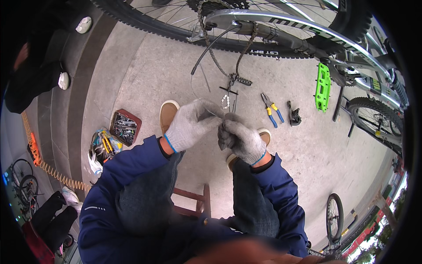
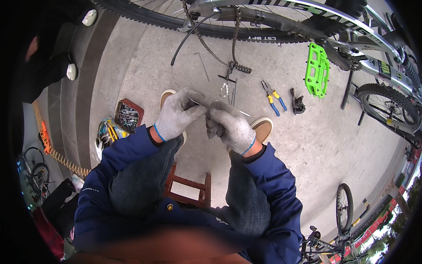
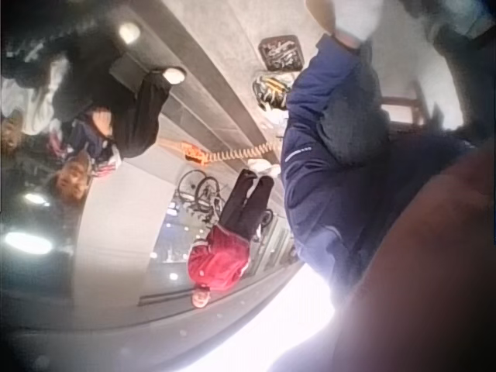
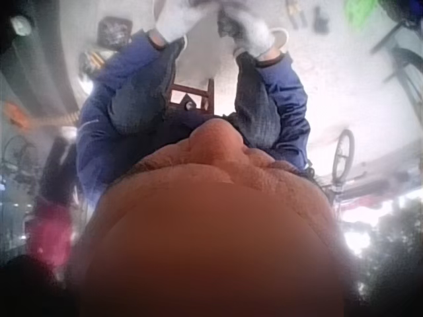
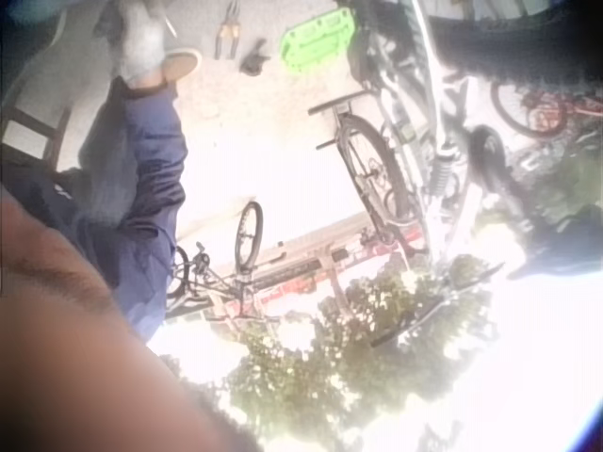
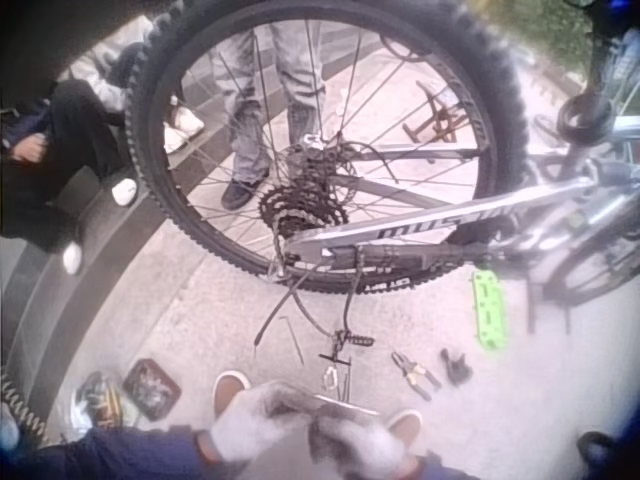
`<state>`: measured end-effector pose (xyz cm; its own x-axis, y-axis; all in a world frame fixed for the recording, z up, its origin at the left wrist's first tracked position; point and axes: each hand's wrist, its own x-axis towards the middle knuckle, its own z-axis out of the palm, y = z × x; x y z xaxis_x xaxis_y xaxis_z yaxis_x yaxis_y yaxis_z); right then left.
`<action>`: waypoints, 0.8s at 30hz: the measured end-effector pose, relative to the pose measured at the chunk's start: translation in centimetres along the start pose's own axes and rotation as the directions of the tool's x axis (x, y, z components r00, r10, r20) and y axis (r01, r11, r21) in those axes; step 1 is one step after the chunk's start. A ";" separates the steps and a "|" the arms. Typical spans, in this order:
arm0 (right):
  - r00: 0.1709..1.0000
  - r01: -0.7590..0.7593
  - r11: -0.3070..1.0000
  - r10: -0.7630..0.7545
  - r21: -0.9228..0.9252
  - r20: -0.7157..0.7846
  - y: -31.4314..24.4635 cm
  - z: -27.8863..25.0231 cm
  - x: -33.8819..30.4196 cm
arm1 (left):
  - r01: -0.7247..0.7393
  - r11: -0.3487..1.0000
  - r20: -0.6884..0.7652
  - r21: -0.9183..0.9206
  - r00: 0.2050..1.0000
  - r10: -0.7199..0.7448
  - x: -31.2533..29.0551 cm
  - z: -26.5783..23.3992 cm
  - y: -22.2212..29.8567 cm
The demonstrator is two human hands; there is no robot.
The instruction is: The person uses a chain tool to remove a link from a bicycle chain, then routes the chain through the rear derailleur and around the cassette. They adjust the derailleur and spin the rear wheel to test the chain movement.
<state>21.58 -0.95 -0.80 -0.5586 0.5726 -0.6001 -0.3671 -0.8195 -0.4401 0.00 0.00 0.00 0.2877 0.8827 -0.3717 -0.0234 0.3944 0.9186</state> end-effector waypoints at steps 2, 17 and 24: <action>0.999 -0.009 0.997 0.006 0.076 0.040 0.3 0.0 0.1 | -0.049 0.991 -0.007 0.122 0.999 0.050 0.0 0.0 0.2; 0.982 0.170 0.943 -0.185 -0.286 -0.026 -0.6 0.1 -0.1 | 0.073 0.997 0.052 -0.014 0.996 -0.073 0.2 -0.4 0.6; 0.950 0.236 0.864 -0.301 -0.445 -0.080 -0.9 0.3 -0.3 | 0.075 0.989 -0.002 -0.131 0.997 -0.076 0.0 -0.5 0.4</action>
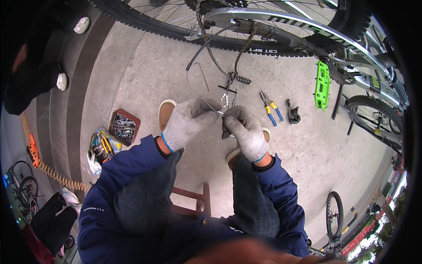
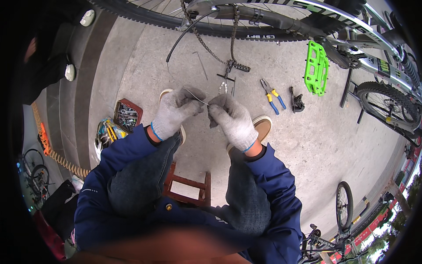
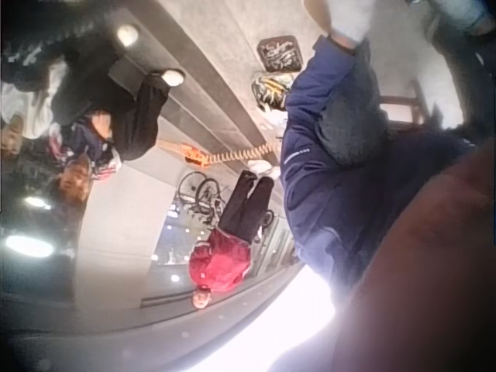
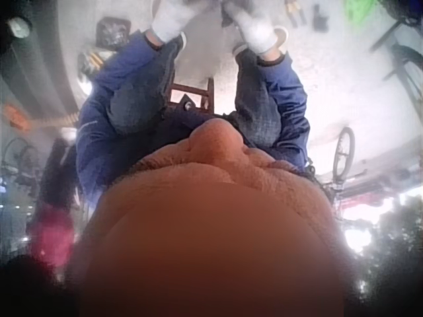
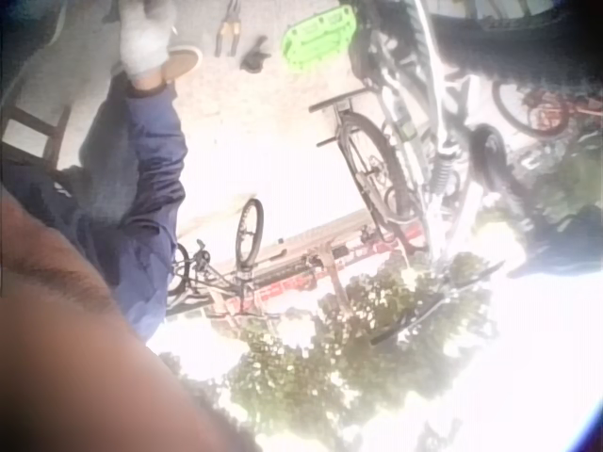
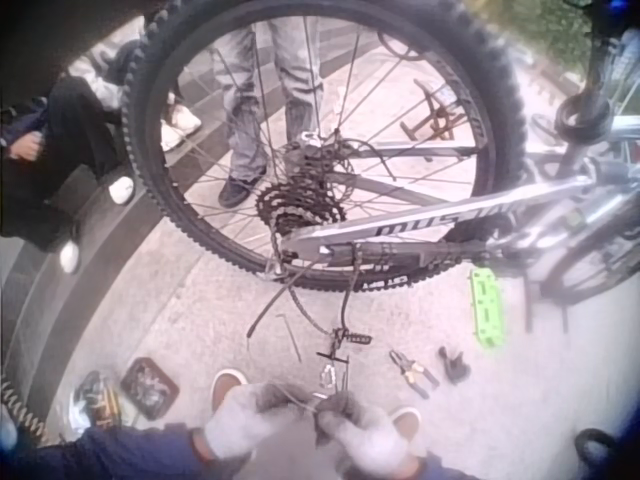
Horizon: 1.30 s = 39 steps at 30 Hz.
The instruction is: The person uses a chain tool to remove a link from a bicycle chain, then routes the chain through the rear derailleur and around the cassette. They adjust the derailleur and spin the rear wheel to test the chain movement.
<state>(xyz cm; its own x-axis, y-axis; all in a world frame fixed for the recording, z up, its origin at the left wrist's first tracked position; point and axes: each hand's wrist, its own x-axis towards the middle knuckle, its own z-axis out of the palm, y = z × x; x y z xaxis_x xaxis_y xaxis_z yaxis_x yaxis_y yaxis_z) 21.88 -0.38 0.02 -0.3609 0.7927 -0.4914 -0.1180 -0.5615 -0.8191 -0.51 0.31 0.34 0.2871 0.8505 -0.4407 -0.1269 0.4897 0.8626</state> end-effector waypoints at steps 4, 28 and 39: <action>0.999 0.011 1.000 -0.012 -0.006 -0.041 0.1 0.4 0.0 | -0.019 0.999 -0.031 0.032 0.999 0.020 0.1 0.0 0.1; 0.728 0.380 0.337 -0.683 -0.862 0.054 -2.8 1.2 0.1 | 0.001 1.000 -0.059 -0.008 0.998 -0.001 0.2 -0.1 -0.1; 0.723 0.394 0.196 -0.669 -0.898 0.171 -2.6 0.8 0.3 | 0.003 1.000 -0.037 -0.025 0.999 -0.004 0.4 -0.2 -0.9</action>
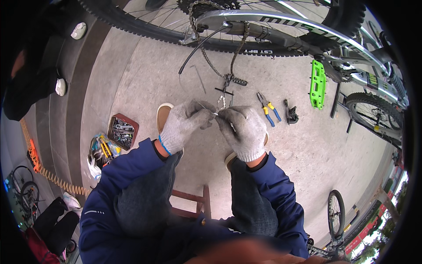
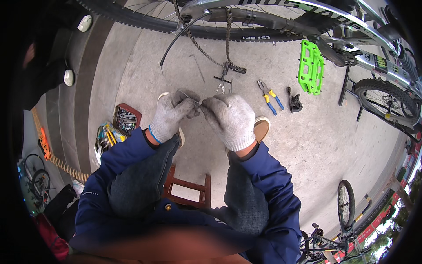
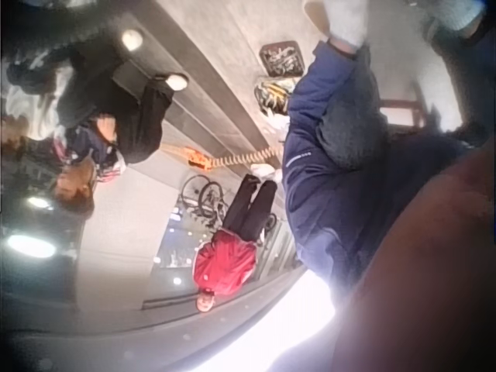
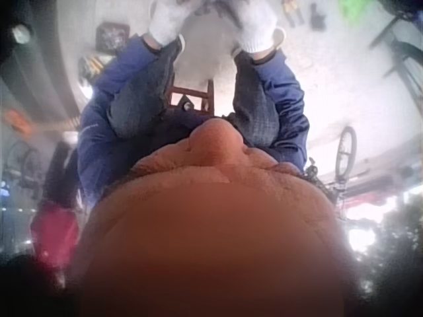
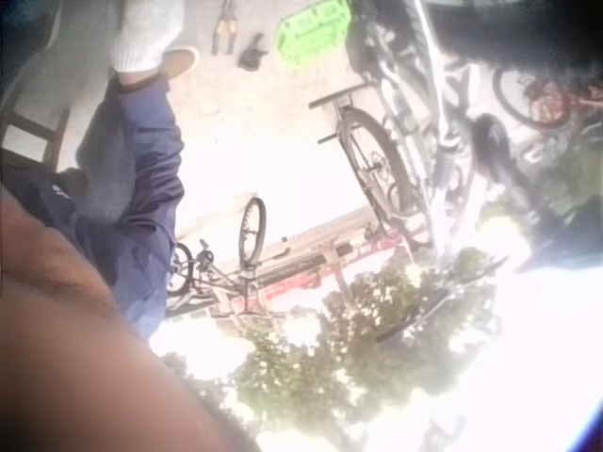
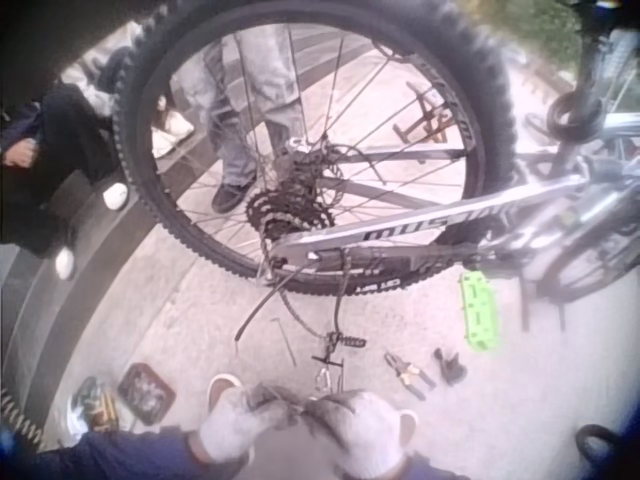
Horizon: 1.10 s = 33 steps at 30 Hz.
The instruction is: The person uses a chain tool to remove a link from a bicycle chain, then routes the chain through the rear derailleur and around the cassette. They adjust the derailleur and spin the rear wheel to test the chain movement.
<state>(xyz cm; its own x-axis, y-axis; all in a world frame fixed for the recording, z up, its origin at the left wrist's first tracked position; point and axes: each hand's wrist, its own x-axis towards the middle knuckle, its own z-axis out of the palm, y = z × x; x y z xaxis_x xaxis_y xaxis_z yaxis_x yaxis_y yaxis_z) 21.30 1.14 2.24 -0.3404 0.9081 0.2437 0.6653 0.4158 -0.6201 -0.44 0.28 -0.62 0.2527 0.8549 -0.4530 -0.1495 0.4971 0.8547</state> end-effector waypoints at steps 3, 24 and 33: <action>0.999 -0.035 0.997 0.037 0.065 -0.030 0.2 0.4 -0.3 | -0.009 1.000 -0.008 0.000 1.000 0.009 -0.1 -0.1 0.0; 0.701 -0.526 0.850 0.450 -0.025 0.554 8.6 7.0 -5.7 | -0.232 0.954 -0.393 -0.191 0.908 0.143 2.3 -5.9 -0.2; 0.767 -0.560 0.824 0.556 -0.086 0.320 17.3 8.3 -5.2 | -0.255 0.963 -0.406 -0.091 0.892 0.198 2.9 -7.9 -0.1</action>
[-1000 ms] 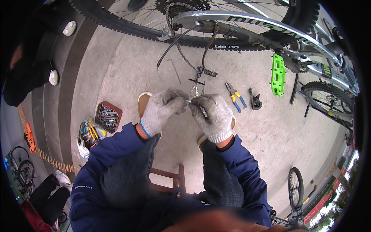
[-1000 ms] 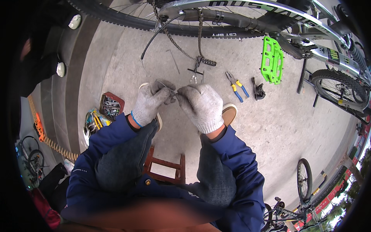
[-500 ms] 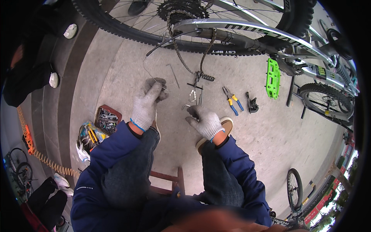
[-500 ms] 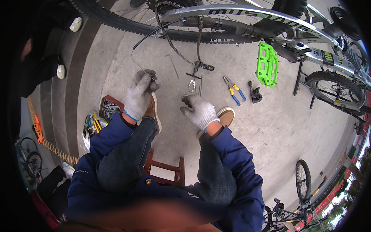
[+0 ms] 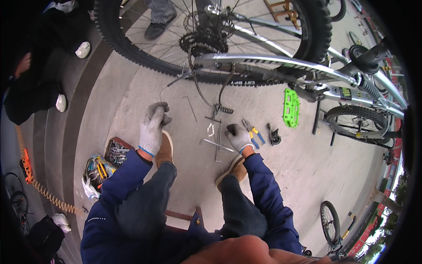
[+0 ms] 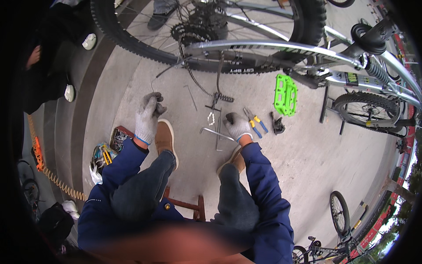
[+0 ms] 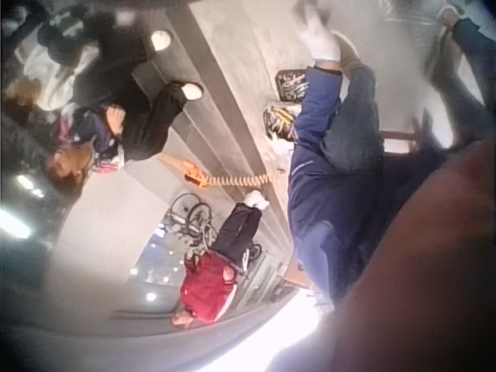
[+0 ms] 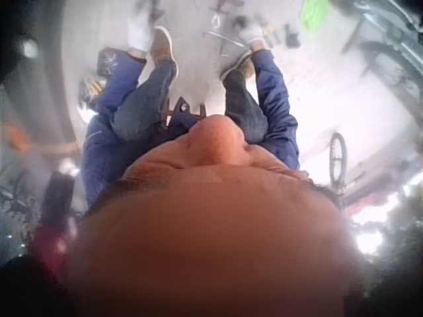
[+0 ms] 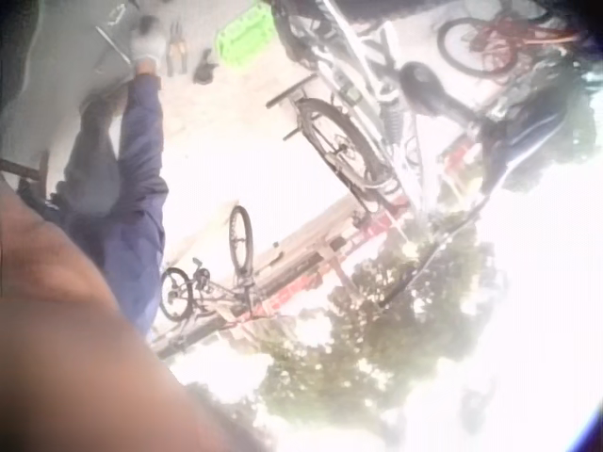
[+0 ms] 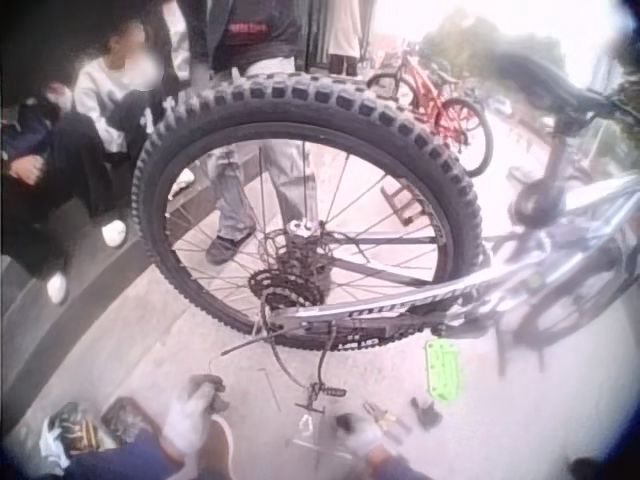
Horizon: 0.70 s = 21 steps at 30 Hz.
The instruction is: The person uses a chain tool to remove a link from a bicycle chain, then routes the chain through the rear derailleur and around the cassette. They adjust the derailleur and spin the rear wheel to test the chain movement.
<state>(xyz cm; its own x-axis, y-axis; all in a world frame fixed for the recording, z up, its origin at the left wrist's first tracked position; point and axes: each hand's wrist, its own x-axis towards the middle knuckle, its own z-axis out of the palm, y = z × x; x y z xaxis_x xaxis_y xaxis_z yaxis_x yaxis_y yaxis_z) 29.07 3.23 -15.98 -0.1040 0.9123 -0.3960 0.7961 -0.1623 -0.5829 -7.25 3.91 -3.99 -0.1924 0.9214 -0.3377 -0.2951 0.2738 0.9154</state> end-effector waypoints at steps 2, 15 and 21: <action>0.999 -0.035 0.999 0.036 0.024 -0.035 1.0 -0.5 1.7 | -0.025 0.998 -0.008 -0.057 1.000 0.024 0.3 -0.5 -0.7; 0.999 0.001 0.963 0.012 -0.270 0.049 -2.1 -1.1 8.7 | 0.575 0.818 0.164 -0.016 0.809 -0.565 -2.3 -0.8 -8.6; 0.999 -0.032 0.933 0.030 -0.358 -0.010 -1.1 1.2 9.7 | 0.638 0.763 0.250 0.107 0.725 -0.641 -2.9 -0.1 -8.1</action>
<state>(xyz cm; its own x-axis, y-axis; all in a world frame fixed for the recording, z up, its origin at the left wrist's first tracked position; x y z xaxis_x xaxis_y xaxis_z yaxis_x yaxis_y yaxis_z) 26.45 11.78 -20.06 -0.0740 0.9105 -0.4068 0.9597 -0.0458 -0.2772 -4.38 -1.00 -10.41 0.2840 0.5615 -0.7772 -0.2473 0.8260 0.5065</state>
